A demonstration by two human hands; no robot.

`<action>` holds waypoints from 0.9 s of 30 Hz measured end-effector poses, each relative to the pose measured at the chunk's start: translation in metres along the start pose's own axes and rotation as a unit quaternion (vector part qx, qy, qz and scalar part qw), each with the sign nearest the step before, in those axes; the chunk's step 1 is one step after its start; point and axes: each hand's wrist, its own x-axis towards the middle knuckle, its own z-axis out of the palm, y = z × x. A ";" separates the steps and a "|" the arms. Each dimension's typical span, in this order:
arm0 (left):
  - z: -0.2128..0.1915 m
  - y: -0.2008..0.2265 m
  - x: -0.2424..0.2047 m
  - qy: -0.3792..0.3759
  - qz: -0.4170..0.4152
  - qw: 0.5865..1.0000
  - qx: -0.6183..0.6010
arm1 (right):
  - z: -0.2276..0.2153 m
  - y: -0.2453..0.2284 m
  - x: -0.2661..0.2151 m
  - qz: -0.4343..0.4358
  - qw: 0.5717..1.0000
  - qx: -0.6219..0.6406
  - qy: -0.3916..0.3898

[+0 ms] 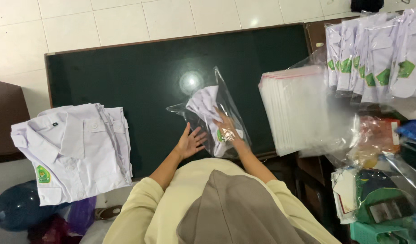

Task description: The person places folded white uniform shirts into clear plastic bags, smooths the bags, and stacks them on the work surface.

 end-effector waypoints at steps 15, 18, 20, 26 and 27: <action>0.014 -0.010 0.005 0.148 0.062 0.981 0.106 | -0.017 -0.021 0.012 -0.038 0.923 -0.358 0.134; 0.011 -0.017 0.015 0.178 0.102 0.964 0.167 | -0.016 -0.020 0.006 -0.109 0.883 -0.429 0.156; 0.006 -0.020 0.024 0.183 0.134 0.960 0.163 | -0.013 -0.010 0.013 -0.108 0.859 -0.470 0.175; -0.007 -0.023 0.035 0.246 0.193 0.928 0.203 | -0.014 0.008 -0.005 -0.175 0.840 -0.489 0.155; -0.009 -0.025 0.036 0.261 0.197 0.922 0.206 | -0.012 0.016 -0.013 -0.186 0.800 -0.551 0.151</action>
